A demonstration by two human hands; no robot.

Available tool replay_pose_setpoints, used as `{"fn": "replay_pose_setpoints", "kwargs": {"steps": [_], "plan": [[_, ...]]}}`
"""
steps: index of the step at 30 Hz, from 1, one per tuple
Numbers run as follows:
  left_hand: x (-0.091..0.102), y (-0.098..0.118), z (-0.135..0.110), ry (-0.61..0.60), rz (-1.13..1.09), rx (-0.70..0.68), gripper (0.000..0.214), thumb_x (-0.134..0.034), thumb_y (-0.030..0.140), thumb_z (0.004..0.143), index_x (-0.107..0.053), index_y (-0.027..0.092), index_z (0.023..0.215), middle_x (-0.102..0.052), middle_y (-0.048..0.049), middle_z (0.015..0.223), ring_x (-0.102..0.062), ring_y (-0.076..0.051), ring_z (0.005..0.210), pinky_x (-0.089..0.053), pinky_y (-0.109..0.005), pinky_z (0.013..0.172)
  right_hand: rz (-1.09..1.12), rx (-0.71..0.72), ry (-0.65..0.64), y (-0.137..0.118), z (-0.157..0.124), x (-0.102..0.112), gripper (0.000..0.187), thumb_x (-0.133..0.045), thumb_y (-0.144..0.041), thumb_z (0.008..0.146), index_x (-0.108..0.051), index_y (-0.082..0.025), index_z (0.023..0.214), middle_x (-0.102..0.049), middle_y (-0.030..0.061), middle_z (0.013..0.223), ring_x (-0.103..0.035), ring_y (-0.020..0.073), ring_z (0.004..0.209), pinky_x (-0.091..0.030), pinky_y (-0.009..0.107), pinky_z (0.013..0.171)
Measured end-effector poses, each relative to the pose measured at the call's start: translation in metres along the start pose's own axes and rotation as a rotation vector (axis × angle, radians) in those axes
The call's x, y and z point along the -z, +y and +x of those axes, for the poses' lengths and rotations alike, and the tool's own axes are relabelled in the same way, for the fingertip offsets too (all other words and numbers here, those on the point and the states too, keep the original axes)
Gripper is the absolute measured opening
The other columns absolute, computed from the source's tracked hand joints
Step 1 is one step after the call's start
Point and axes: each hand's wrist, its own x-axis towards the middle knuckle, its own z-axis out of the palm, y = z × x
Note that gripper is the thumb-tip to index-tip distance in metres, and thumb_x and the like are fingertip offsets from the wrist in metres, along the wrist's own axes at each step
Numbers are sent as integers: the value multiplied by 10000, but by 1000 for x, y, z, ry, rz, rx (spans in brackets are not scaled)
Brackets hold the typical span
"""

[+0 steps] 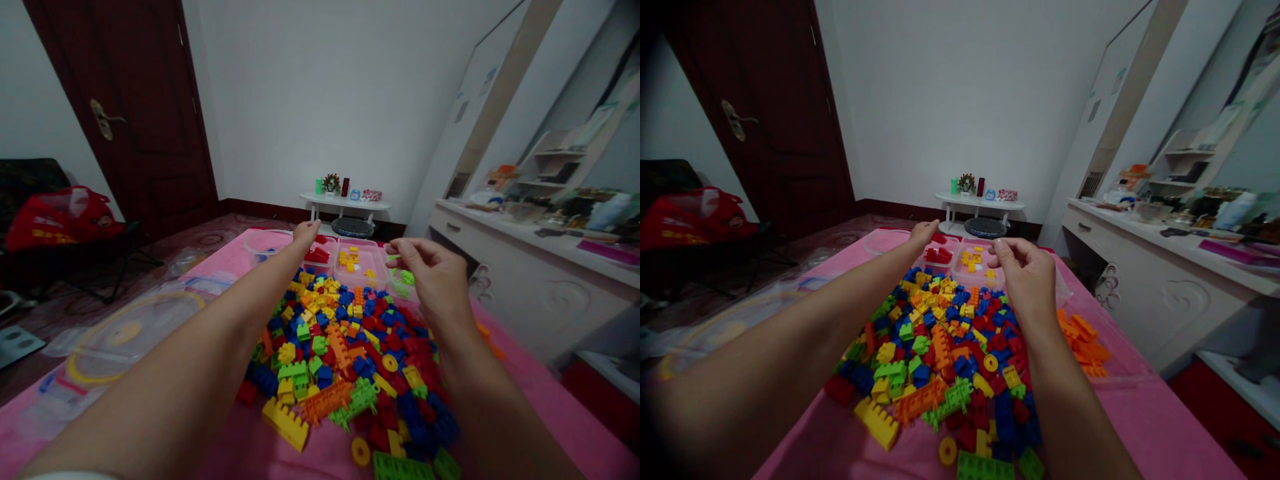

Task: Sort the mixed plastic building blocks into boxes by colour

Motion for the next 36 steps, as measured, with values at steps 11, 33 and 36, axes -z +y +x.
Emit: {"fn": "replay_pose_setpoints", "kwargs": {"steps": [11,33,36], "plan": [[-2,8,-88,-446,67,-355,279,-607,260,728,-712,105,936,-720,-75,881,-644,-185,791,-481,-263,712,-602,-64,-431,44,0,1,163,-600,-174,705,-715,-175,820,-719,61,848,-650,192,772,-495,302,722],[74,-11,-137,-697,576,-438,405,-665,87,611,-710,168,1006,-717,-41,942,-637,-175,810,-441,-213,694,-700,89,-830,38,-51,-51,628,-548,-204,764,-396,-132,1369,-434,126,1395,-403,225,1275,-286,351,1064],[76,-9,-137,-691,551,-403,404,-670,118,626,-694,133,1030,-707,-59,957,-625,-165,821,-434,-201,689,-786,6,-827,45,-45,-44,605,-544,-179,750,-443,-130,1345,-478,126,1361,-448,243,1239,-314,362,1044]]}}
